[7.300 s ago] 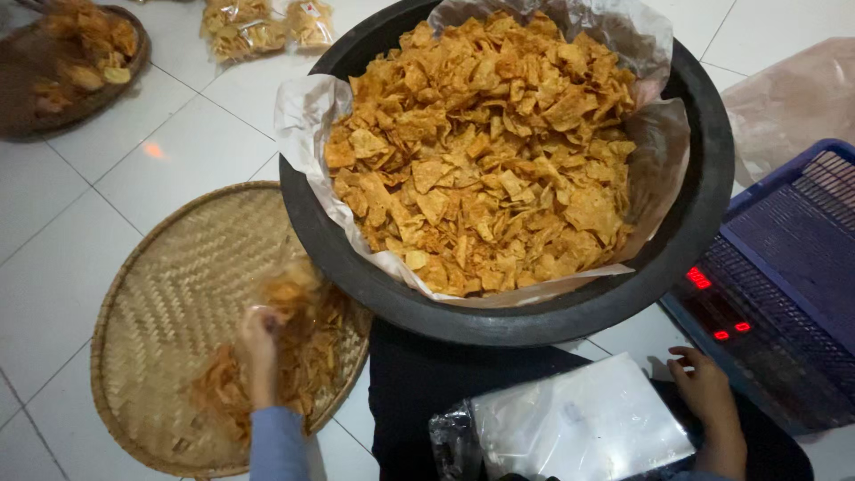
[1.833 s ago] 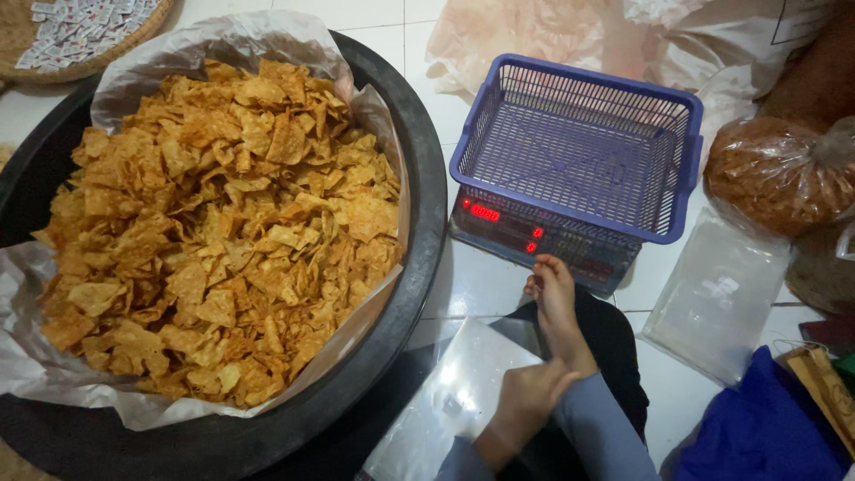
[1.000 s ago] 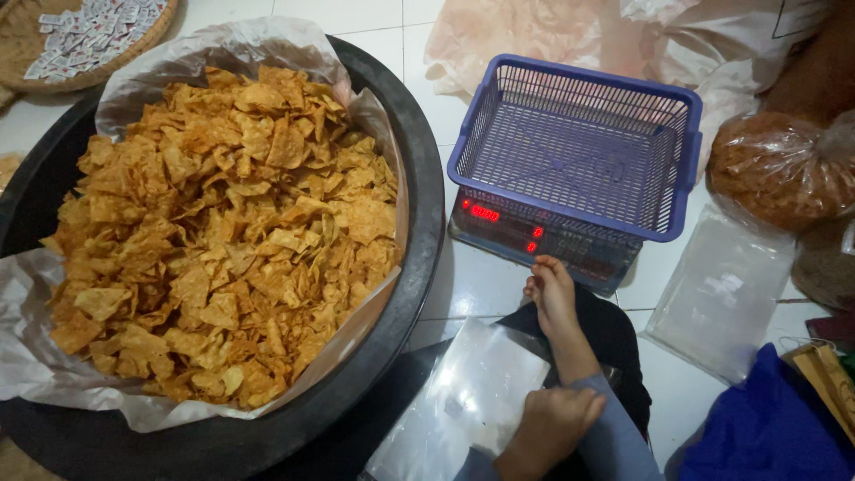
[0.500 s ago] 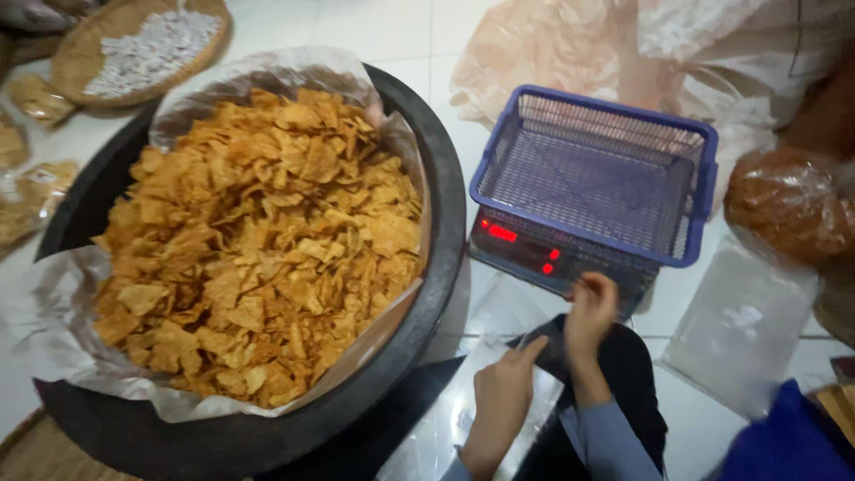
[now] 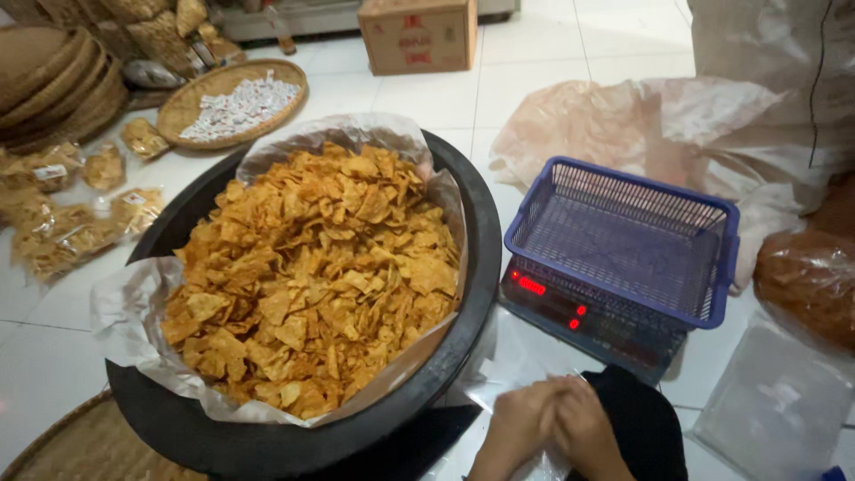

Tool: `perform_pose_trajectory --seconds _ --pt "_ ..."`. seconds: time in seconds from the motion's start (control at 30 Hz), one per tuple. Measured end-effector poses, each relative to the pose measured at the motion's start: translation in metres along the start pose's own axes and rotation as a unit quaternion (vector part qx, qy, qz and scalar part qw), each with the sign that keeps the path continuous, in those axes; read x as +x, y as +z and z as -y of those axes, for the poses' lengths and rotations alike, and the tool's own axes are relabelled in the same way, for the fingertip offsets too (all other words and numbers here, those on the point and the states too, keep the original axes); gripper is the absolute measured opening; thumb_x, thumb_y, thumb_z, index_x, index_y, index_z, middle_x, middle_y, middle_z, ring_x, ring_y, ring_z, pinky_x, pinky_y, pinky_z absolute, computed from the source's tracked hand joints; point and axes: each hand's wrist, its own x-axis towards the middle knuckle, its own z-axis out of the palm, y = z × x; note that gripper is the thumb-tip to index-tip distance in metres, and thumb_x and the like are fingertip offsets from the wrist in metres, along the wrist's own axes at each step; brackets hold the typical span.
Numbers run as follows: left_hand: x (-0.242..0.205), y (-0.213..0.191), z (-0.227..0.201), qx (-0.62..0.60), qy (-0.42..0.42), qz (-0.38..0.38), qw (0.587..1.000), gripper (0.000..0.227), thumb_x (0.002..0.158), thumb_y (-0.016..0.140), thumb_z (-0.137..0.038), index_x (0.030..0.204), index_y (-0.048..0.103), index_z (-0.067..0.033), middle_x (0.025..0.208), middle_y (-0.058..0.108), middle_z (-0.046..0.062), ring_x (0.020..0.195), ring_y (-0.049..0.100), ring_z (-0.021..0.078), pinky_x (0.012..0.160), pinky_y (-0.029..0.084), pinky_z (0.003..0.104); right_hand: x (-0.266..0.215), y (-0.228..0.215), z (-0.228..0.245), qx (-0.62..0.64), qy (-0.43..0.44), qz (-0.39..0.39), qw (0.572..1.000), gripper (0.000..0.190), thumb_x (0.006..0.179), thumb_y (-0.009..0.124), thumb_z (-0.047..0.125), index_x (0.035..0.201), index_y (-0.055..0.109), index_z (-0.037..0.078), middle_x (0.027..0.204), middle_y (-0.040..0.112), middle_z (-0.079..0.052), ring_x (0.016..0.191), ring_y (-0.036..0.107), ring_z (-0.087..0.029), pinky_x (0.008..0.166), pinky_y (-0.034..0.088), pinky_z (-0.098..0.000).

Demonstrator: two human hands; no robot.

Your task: The person scoops fried snacks from a large bowl into plastic bags, weighs them in a basket on a digital scale, and places the filled bags into a woven tray. The process is repeated multiple times.

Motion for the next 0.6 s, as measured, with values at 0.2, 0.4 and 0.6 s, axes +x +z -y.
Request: perform_pose_trajectory --seconds 0.2,0.4,0.6 --pt "-0.002 -0.002 -0.012 0.081 0.055 0.048 0.994 0.026 0.091 0.063 -0.019 0.113 0.074 -0.0092 0.087 0.072 0.015 0.075 0.07 0.034 0.067 0.056 0.044 0.025 0.018 0.01 -0.204 0.019 0.166 0.965 0.062 0.09 0.058 0.039 0.148 0.047 0.021 0.161 0.03 -0.016 0.146 0.03 -0.04 0.115 0.01 -0.0668" --pt "-0.005 -0.033 -0.024 0.146 0.088 0.06 0.984 0.03 0.088 0.066 -0.028 0.109 0.076 -0.0094 0.077 0.071 0.013 0.065 0.067 0.0317 0.061 0.054 0.043 0.024 -0.003 0.026 -0.075 0.131 -0.003 0.989 0.063 0.088 0.061 0.034 0.147 0.049 0.015 0.158 0.032 -0.022 0.146 0.032 -0.038 0.118 0.024 -0.0511" --pt "-0.021 -0.052 -0.045 0.262 0.118 0.034 0.957 0.035 0.085 0.069 -0.036 0.106 0.077 -0.0095 0.066 0.069 0.011 0.056 0.065 0.0293 0.054 0.053 0.043 0.01 0.024 0.052 -0.046 -0.063 0.087 0.993 0.053 0.081 0.069 0.039 0.132 0.062 0.03 0.159 0.039 -0.026 0.134 0.049 -0.037 0.111 0.04 -0.0463"
